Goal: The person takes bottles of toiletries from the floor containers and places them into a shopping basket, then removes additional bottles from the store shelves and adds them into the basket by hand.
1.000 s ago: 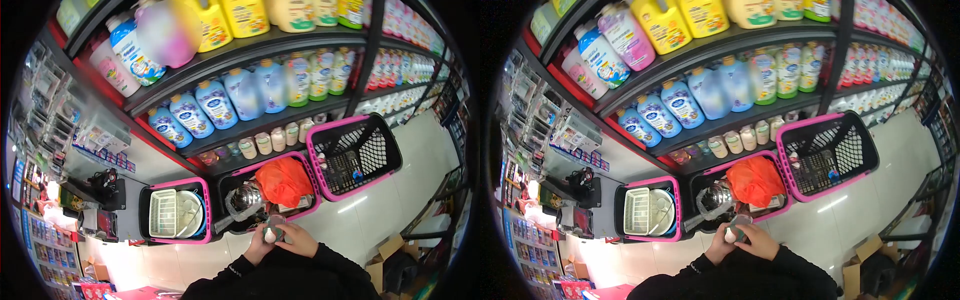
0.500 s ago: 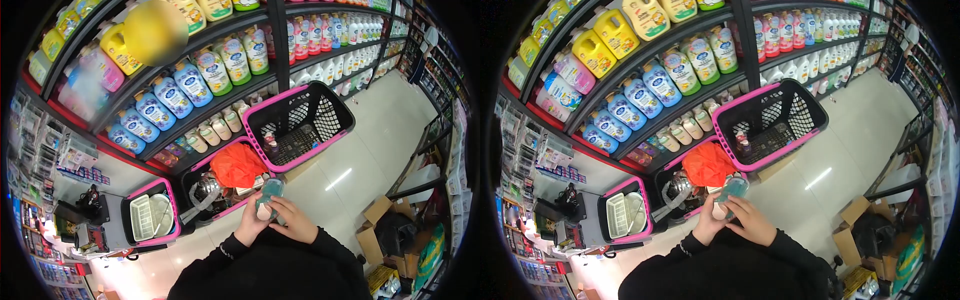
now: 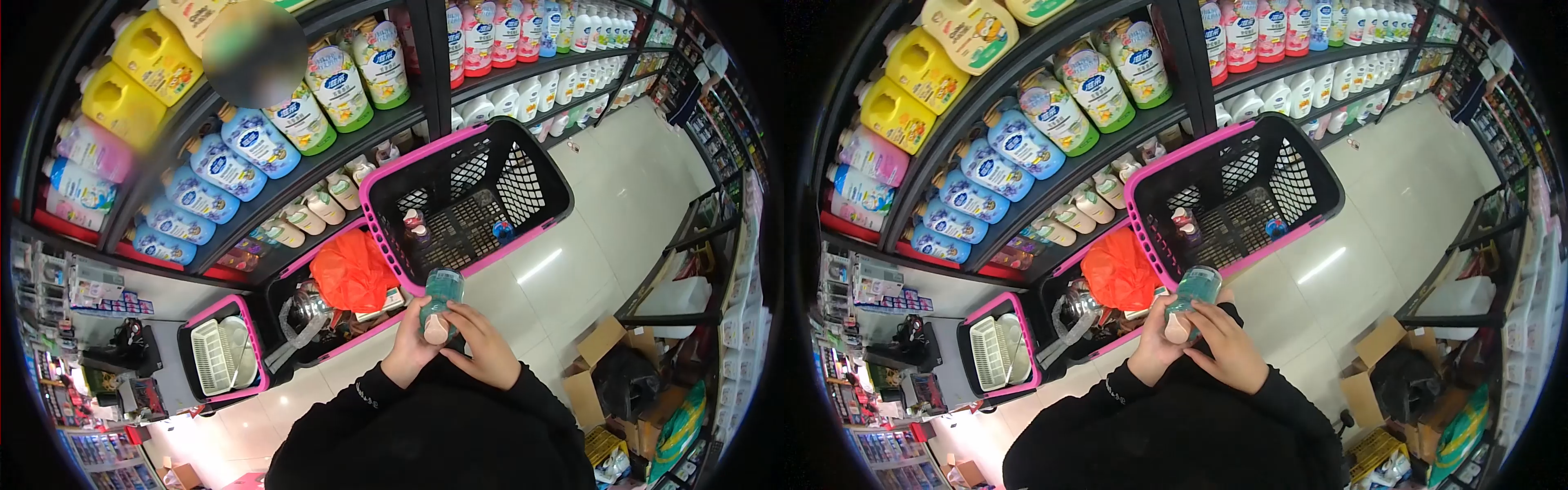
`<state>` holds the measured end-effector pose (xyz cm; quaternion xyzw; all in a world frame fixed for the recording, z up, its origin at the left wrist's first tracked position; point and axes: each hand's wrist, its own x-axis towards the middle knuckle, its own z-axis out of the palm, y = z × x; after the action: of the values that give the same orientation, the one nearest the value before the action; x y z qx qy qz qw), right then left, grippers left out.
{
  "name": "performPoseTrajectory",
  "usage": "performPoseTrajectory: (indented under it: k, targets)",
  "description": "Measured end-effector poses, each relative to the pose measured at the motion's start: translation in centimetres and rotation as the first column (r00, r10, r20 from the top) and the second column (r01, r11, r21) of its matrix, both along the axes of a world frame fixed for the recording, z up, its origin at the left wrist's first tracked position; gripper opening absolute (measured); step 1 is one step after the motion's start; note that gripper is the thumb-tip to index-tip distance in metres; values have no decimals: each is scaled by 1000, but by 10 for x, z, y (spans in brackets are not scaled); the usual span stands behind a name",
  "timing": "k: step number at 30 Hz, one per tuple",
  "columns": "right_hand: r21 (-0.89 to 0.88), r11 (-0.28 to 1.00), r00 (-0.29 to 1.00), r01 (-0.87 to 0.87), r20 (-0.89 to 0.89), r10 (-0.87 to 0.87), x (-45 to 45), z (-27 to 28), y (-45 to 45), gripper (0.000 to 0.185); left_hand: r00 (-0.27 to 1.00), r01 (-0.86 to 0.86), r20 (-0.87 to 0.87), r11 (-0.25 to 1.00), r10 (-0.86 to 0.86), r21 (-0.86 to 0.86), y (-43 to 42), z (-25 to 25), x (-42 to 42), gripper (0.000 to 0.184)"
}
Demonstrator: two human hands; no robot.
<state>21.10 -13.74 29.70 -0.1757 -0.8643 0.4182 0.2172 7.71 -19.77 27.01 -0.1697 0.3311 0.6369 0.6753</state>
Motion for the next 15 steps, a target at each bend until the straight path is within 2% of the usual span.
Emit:
performPoseTrajectory:
  k: [4,9,14,15]
  targets:
    - [-66,998,999,-6,34,9,-17,-9,50,52,997,-43,59,999,42,5,42,-35,-13,29]
    - [-150,988,998,-26,56,34,-35,-26,101,50,995,-82,51,996,84,-37,87,-59,-28,27]
    - [-114,993,981,-1,195,24,-48,-43,126,53,997,-44,66,994,50,-98,117,-87,-46,29]
    - [-158,987,974,3,223,33,-50,-46,128,57,995,-62,72,993,69,-96,124,-93,-48,29]
